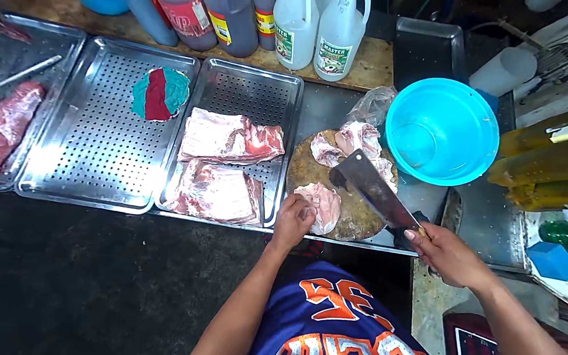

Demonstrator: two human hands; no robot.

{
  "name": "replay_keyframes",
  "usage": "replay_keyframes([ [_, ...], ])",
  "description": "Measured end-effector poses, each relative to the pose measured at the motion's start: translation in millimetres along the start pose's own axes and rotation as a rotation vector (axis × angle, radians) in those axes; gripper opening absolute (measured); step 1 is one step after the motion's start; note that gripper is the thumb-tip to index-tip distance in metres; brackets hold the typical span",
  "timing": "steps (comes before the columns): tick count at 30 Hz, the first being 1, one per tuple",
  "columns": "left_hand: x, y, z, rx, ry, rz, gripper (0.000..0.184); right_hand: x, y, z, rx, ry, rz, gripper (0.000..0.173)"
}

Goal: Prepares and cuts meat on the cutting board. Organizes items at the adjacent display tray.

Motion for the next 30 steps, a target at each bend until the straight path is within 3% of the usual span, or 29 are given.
replay_keyframes([
  [3, 19, 22, 22, 0.085, 0.007, 0.071, 0.019, -13, -9, 35, 0.079, -0.037, 0.171, 0.045],
  [7, 77, -2, 27, 0.281, 0.135, -0.358, 0.026, -28, -38, 77, 0.204, -0.111, 0.274, 0.049],
  [10, 92, -37, 28, 0.489, 0.198, -0.702, 0.033, -39, -59, 94, 0.239, -0.151, 0.287, 0.047],
  [14, 86, -45, 25, 0.605, 0.331, -0.867, 0.033, -52, -86, 102, 0.196, -0.180, 0.278, 0.047],
  [19, 83, -47, 7, 0.526, 0.400, -0.894, 0.038, -61, -112, 86, 0.140, -0.158, 0.257, 0.049],
  [25, 73, -67, 6, 0.657, 0.216, -1.079, 0.039, -51, -136, 37, 0.135, -0.094, 0.222, 0.046],
  [30, 68, -51, 8, 0.413, 0.238, -1.034, 0.035, -43, -148, -15, 0.213, -0.123, 0.200, 0.048],
])
Point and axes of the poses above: each hand's wrist, its own x-axis towards the middle knuckle, its own y-axis out of the back of the hand, z = x × y, the point moved 8 cm from there along x, towards the middle knuckle, and after that the axes turned 8 degrees about -x, right-handed, at the moved point
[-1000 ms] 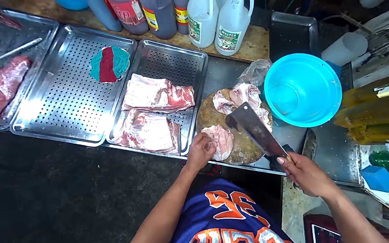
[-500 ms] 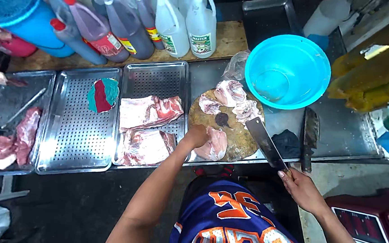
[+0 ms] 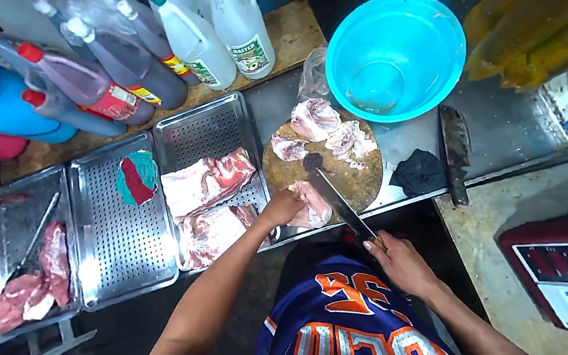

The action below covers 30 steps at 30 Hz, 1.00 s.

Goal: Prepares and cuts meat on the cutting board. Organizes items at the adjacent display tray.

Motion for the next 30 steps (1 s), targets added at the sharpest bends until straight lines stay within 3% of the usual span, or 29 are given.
replay_keyframes([
  [3, -7, -2, -9, -0.123, 0.026, 0.020, 0.032, -3, -18, -29, 0.017, -0.050, -0.007, 0.049],
  [9, -12, -4, -20, -0.128, 0.008, 0.036, 0.030, -5, -56, -73, -0.022, -0.178, 0.023, 0.050],
  [14, -11, -5, -22, -0.069, 0.056, 0.026, 0.033, -11, -74, -98, -0.053, -0.204, 0.166, 0.054],
  [25, -8, -4, -25, -0.060, 0.022, 0.029, 0.029, -5, -82, -78, -0.120, -0.306, 0.147, 0.054],
  [30, -13, -6, -32, -0.151, -0.006, 0.088, 0.029, -12, -79, -81, -0.030, -0.233, 0.183, 0.052],
])
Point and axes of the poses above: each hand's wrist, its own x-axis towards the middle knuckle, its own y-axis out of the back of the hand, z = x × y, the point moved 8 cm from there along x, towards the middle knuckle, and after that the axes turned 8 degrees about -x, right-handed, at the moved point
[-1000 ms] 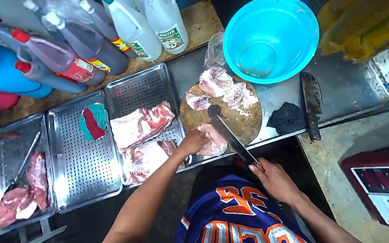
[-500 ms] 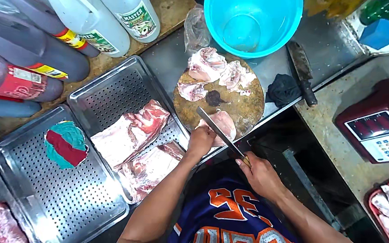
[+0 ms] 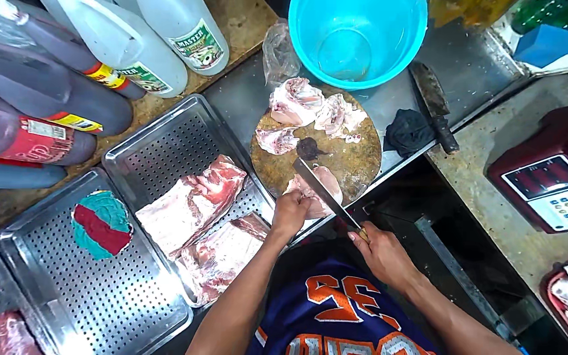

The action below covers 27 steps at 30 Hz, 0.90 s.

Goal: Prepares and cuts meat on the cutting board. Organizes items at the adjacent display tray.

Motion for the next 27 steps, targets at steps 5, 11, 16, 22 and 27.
replay_keyframes([
  [5, -3, 0, -2, -0.014, 0.018, 0.038, 0.024, 7, -3, -20, -0.011, 0.044, -0.002, 0.051],
  [11, -3, -4, 4, 0.085, 0.023, 0.074, 0.032, 14, -20, -26, -0.041, -0.014, -0.056, 0.053],
  [16, -4, -5, 7, 0.102, 0.052, 0.062, 0.030, 6, -29, -21, -0.137, -0.030, 0.011, 0.052],
  [22, -3, -6, 5, 0.105, 0.027, 0.061, 0.031, 0, -31, -16, -0.116, -0.022, 0.018, 0.051],
  [27, -1, -3, 3, 0.088, 0.024, 0.045, 0.032, 9, -32, -24, -0.120, -0.028, -0.024, 0.050],
])
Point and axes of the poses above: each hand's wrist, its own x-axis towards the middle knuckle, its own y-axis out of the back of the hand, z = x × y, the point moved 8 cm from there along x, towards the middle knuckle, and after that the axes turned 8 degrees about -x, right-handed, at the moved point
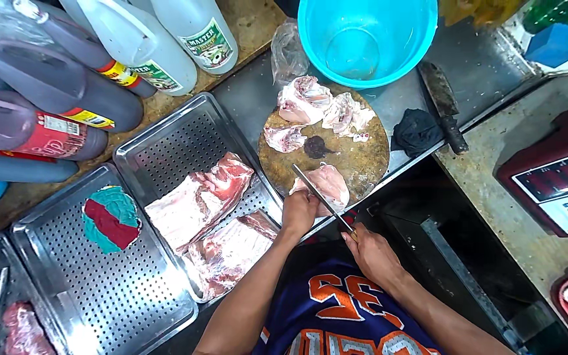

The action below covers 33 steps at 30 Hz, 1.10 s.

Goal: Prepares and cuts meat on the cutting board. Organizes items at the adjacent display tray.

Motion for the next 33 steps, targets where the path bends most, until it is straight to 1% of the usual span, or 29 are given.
replay_keyframes([
  [4, 1, 1, -2, -0.038, 0.010, 0.008, 0.031, 9, 2, -9, -0.022, -0.027, -0.027, 0.052],
  [8, -2, -1, -3, -0.050, 0.018, 0.004, 0.030, -6, -1, 0, -0.078, -0.063, -0.026, 0.051],
  [10, -1, 1, -4, -0.063, 0.021, 0.015, 0.028, -6, 1, -1, -0.092, -0.075, -0.040, 0.050],
  [14, 1, 3, -7, -0.101, 0.007, 0.049, 0.026, 15, 13, -21, -0.130, -0.058, 0.025, 0.050],
  [16, 1, 4, -5, -0.102, 0.001, 0.053, 0.025, 19, 13, -22, -0.137, -0.042, 0.052, 0.051],
  [19, 2, 1, -6, -0.133, -0.036, 0.012, 0.026, 17, 8, -6, -0.053, -0.034, 0.051, 0.053],
  [22, 6, 1, -19, -0.282, -0.121, -0.030, 0.025, 13, 10, -2, 0.060, -0.012, 0.088, 0.052],
  [25, 6, 1, -29, -0.401, -0.167, -0.031, 0.027, 17, 24, -2, 0.117, -0.004, 0.164, 0.049],
  [29, 2, -1, -30, -0.385, -0.130, 0.007, 0.026, 17, 38, -7, 0.122, 0.019, 0.208, 0.049],
  [31, 1, -1, -28, -0.353, -0.103, 0.022, 0.023, 16, 36, -14, 0.104, 0.038, 0.186, 0.049],
  [33, 0, -1, -25, -0.325, -0.088, 0.039, 0.025, 18, 28, -23, 0.063, 0.036, 0.136, 0.049],
])
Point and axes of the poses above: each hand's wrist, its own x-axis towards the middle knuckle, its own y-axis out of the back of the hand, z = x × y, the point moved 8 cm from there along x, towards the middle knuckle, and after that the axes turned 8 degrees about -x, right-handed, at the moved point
